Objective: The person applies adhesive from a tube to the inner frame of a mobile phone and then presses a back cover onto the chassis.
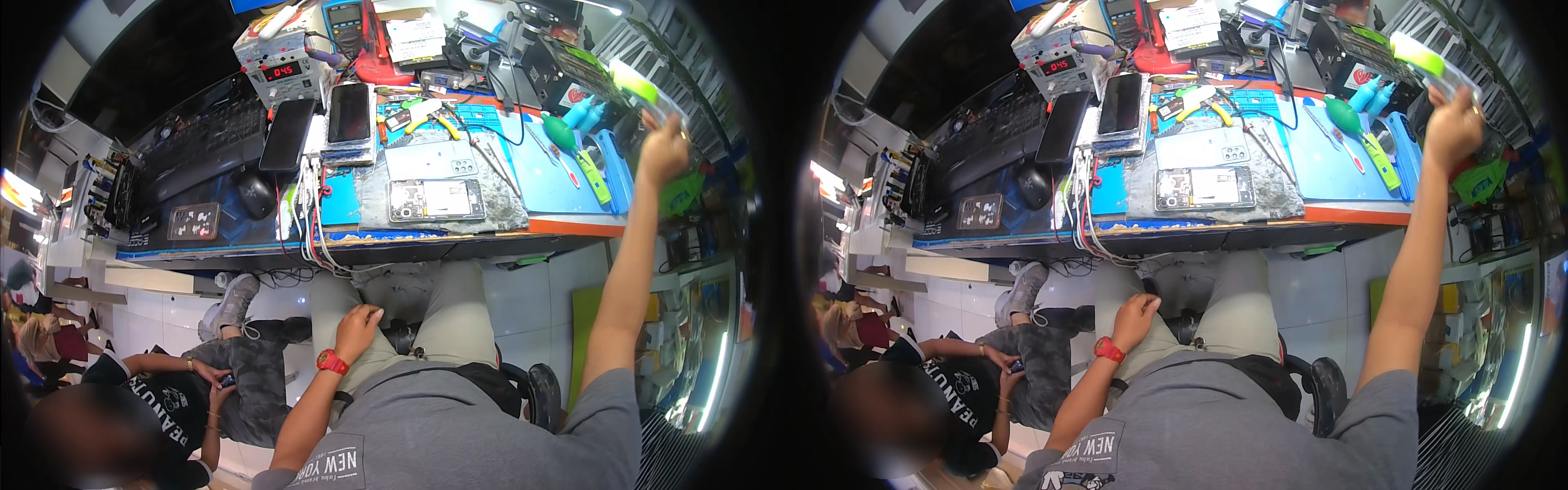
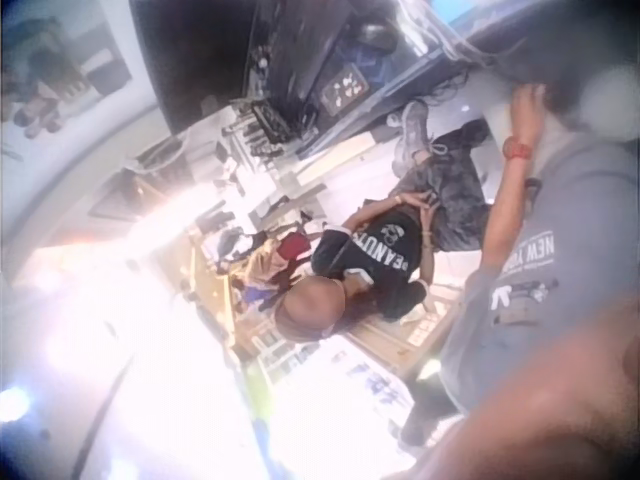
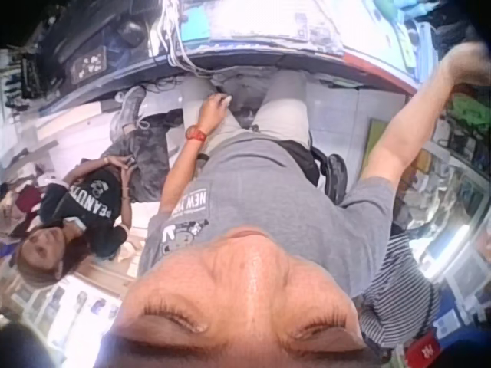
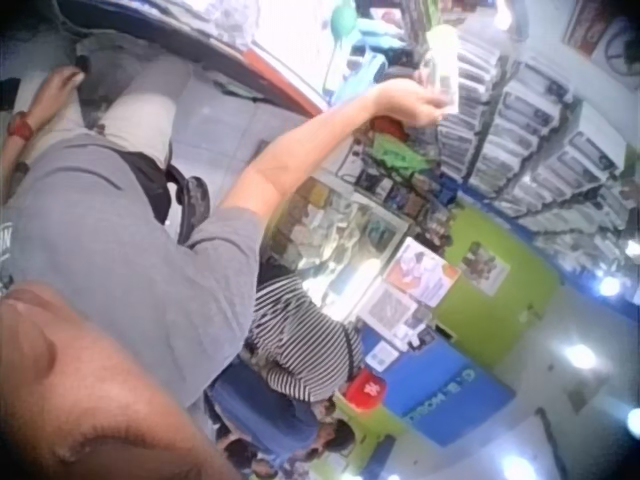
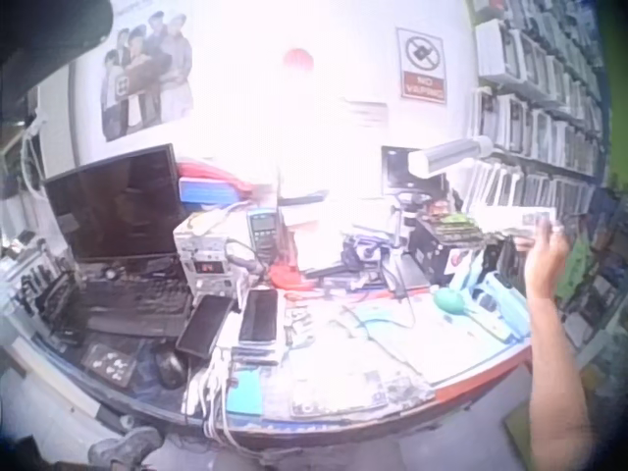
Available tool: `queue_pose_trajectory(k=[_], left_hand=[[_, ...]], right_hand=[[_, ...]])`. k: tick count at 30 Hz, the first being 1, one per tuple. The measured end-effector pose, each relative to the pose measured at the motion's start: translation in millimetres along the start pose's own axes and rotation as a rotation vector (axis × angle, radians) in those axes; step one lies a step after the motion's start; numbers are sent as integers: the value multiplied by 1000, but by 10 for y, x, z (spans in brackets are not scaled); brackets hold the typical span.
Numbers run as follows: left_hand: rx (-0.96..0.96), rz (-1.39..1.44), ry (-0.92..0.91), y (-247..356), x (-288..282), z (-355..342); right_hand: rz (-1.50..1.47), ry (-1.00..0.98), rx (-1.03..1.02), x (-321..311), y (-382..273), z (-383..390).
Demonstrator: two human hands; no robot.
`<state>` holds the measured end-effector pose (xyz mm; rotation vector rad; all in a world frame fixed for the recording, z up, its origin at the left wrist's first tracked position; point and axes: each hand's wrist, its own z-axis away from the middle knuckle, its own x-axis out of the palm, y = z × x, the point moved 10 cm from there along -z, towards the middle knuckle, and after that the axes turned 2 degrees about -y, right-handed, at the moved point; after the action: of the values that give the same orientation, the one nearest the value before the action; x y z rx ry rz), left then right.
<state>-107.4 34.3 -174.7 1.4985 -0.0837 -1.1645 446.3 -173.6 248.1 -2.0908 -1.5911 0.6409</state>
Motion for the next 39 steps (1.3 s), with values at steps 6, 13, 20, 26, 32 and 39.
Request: queue_pose_trajectory(k=[6, 13, 20, 26, 32, 39], left_hand=[[120, 725, 24, 1244, -198, 218], [162, 948, -106, 1719, -195, 330], [112, 1040, -54, 1548, -309, 316], [183, 1091, -12, 1689, -286, 264], [176, 871, 149, 1764, -514, 3], [301, 611, -144, 1840, -754, -215]], right_hand=[[-522, -512, 348, -272, -746, 1739], [-727, -941, 760, -46, -1047, 3401], [-1272, -817, 855, 92, -1221, 3837], [-1269, -913, 865, 300, -1630, 3891], [-1207, -690, 985, 650, -1634, 3831], [-1141, -835, 871, 660, -1678, 3685]])
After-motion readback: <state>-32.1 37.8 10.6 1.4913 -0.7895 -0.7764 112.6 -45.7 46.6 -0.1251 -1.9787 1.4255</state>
